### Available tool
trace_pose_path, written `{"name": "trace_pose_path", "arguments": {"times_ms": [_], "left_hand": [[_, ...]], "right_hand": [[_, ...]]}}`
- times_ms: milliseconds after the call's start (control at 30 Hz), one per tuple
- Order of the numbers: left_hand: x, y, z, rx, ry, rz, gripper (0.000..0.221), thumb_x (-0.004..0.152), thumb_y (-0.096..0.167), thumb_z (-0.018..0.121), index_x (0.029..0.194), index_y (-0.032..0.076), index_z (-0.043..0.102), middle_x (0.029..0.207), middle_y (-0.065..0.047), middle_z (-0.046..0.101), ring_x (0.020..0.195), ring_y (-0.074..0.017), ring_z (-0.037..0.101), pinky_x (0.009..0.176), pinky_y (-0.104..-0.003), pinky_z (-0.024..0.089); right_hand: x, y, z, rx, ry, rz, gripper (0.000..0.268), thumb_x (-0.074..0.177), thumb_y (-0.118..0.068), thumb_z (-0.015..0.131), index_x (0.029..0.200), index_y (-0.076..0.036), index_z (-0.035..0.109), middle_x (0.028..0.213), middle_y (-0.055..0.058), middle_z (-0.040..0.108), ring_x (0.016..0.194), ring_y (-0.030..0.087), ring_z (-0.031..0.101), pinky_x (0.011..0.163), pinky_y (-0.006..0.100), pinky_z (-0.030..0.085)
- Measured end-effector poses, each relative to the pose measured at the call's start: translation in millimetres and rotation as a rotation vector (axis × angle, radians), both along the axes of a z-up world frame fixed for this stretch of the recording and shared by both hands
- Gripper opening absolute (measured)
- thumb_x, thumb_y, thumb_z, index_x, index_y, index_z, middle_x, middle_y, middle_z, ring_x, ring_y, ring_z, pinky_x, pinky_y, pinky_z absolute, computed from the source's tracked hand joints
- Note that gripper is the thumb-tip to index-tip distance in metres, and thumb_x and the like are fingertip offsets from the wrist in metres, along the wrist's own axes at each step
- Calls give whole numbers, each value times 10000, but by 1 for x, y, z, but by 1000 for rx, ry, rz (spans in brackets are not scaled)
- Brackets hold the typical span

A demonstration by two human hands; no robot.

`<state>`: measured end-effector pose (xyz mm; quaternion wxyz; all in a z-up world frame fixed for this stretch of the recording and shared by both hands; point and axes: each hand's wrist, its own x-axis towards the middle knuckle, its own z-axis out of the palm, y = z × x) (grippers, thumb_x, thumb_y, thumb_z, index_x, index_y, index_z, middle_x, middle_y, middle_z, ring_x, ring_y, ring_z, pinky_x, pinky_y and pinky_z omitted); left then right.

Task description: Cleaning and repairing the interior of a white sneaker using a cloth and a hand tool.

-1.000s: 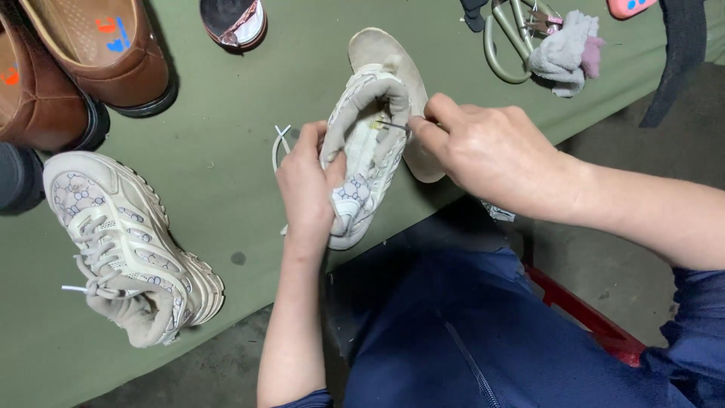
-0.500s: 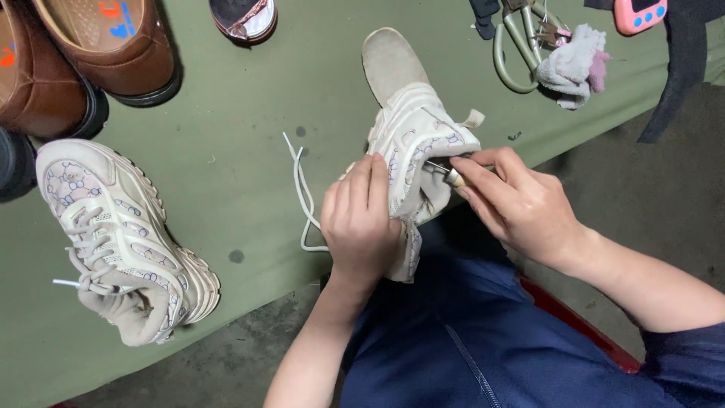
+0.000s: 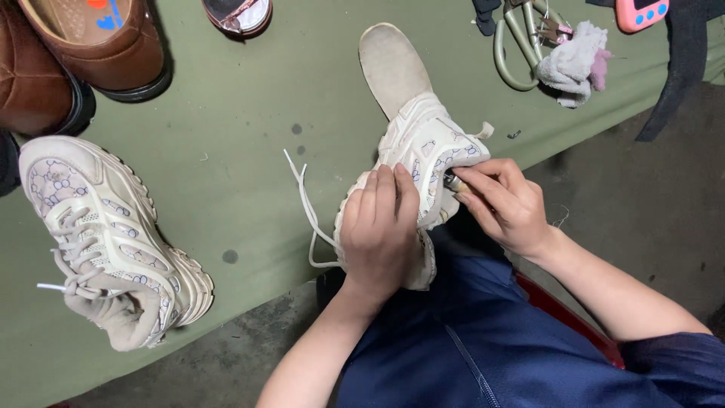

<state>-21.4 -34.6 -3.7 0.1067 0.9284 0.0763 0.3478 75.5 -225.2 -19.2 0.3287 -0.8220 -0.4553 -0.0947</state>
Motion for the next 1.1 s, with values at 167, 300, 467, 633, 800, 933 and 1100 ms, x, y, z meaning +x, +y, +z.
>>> {"name": "trace_pose_path", "arguments": {"times_ms": [167, 300, 467, 633, 800, 933, 1100], "left_hand": [[-4, -8, -4, 54, 19, 8, 174, 992, -12, 602, 1105, 5, 734, 1021, -188, 711, 927, -286, 729, 782, -357, 584], [-5, -12, -2, 51, 26, 0, 188, 993, -5, 601, 1123, 8, 737, 1054, -205, 704, 953, -296, 719, 798, -363, 581], [-4, -16, -3, 67, 19, 29, 195, 992, 6, 604, 1128, 27, 742, 1080, -204, 698, 981, -291, 711, 813, -359, 578], [1, -7, -6, -60, -8, -25, 192, 995, -12, 589, 1152, 6, 699, 1071, -213, 685, 966, -318, 710, 796, -406, 576], [8, -3, 1, -100, -7, -2, 151, 993, -12, 571, 1114, 3, 660, 1094, -231, 688, 1001, -333, 726, 836, -438, 599], [10, -4, -4, -90, -3, 5, 130, 985, -9, 580, 1086, -3, 662, 1080, -241, 692, 987, -337, 731, 839, -444, 599], [8, -3, -7, -99, 14, -11, 155, 971, -4, 576, 1075, -16, 692, 1068, -257, 699, 977, -353, 735, 846, -442, 598]], "right_hand": [[3, -11, -24, 54, -5, 9, 278, 923, -94, 773, 1178, 15, 786, 1032, 153, 679, 659, 302, 675, 605, 397, 573], [3, -14, -29, 117, 26, 37, 265, 930, -62, 755, 1169, 52, 775, 1025, 196, 667, 649, 327, 664, 586, 413, 560], [6, -16, -34, 129, 8, 52, 260, 925, -46, 762, 1160, 65, 774, 1036, 209, 668, 648, 324, 664, 586, 419, 562], [9, -13, -38, 147, -7, 73, 268, 931, -62, 756, 1169, 61, 774, 1021, 214, 664, 646, 331, 668, 573, 417, 555], [9, -6, -38, 174, 7, 79, 256, 945, -47, 734, 1167, 76, 768, 1035, 217, 664, 676, 332, 683, 589, 420, 562], [9, 2, -37, 180, -16, 71, 258, 972, -57, 707, 1182, 83, 761, 1041, 220, 656, 688, 341, 676, 607, 424, 561], [3, 8, -36, 161, -21, 46, 266, 983, -69, 697, 1193, 84, 753, 1053, 216, 652, 735, 353, 691, 639, 419, 569]]}}
